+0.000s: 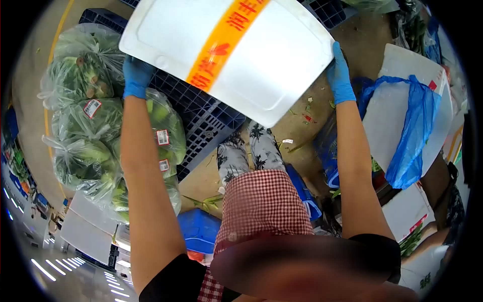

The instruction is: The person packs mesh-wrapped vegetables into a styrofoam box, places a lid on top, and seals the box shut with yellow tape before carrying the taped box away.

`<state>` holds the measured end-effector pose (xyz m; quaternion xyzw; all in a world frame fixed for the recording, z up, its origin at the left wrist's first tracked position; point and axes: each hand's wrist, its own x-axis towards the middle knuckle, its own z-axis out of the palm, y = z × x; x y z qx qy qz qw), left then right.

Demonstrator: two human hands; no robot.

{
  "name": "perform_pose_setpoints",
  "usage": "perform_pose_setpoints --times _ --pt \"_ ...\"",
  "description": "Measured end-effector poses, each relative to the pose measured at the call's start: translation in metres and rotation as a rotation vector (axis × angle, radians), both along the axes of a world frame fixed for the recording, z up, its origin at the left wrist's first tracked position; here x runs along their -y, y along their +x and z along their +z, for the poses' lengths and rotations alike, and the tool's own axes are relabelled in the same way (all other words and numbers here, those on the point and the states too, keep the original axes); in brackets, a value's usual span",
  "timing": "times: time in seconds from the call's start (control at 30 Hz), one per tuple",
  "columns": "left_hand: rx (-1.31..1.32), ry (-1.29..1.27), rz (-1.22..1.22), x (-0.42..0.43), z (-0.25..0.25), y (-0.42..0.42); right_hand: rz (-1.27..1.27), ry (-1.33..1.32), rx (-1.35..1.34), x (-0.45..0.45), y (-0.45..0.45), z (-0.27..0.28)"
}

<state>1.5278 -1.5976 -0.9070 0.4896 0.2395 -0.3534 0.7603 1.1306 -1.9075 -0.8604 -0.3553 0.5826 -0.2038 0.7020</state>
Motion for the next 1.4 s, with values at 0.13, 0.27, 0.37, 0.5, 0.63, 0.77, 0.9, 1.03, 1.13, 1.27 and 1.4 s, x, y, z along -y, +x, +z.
perform_pose_setpoints --times 0.13,0.27,0.37,0.5,0.63,0.77,0.9,1.03,1.13,1.27,1.4 --pt "-0.238 -0.033 0.028 -0.019 0.006 -0.102 -0.019 0.09 -0.101 -0.041 -0.041 0.005" --pt "-0.271 0.249 -0.543 -0.076 0.08 -0.282 0.359 0.226 -0.648 -0.191 -0.217 0.076" --pt "0.214 0.427 -1.322 -0.123 0.149 -0.363 1.229 0.101 -0.901 -0.304 -0.302 0.204" --pt "0.966 0.476 -2.038 -0.091 0.208 -0.348 0.395 0.813 -0.762 -0.424 -0.386 0.342" --pt "0.725 0.534 -1.432 -0.05 0.21 -0.195 0.335 0.803 -1.061 -0.464 -0.475 0.537" --pt "1.101 0.79 -1.516 -0.08 0.215 -0.008 -0.071 0.866 -1.833 -0.53 -0.605 0.771" --pt "2.035 1.459 -1.905 -0.133 0.245 0.02 -0.596 0.347 -2.326 -0.657 -0.703 0.888" --pt "2.056 1.228 -2.075 -0.098 0.259 -0.052 -0.434 0.643 -2.14 -0.834 -0.696 0.777" --pt "1.411 0.656 -2.073 -0.058 0.273 -0.149 0.2 0.499 -1.738 -0.974 -0.575 0.613" --pt "1.061 0.398 -2.282 -0.039 0.307 -0.296 0.056 0.441 -0.912 -1.008 -0.324 0.482" --pt "0.994 0.374 -2.58 -0.033 0.327 -0.426 -0.273 0.891 -0.158 -1.03 -0.18 0.439"
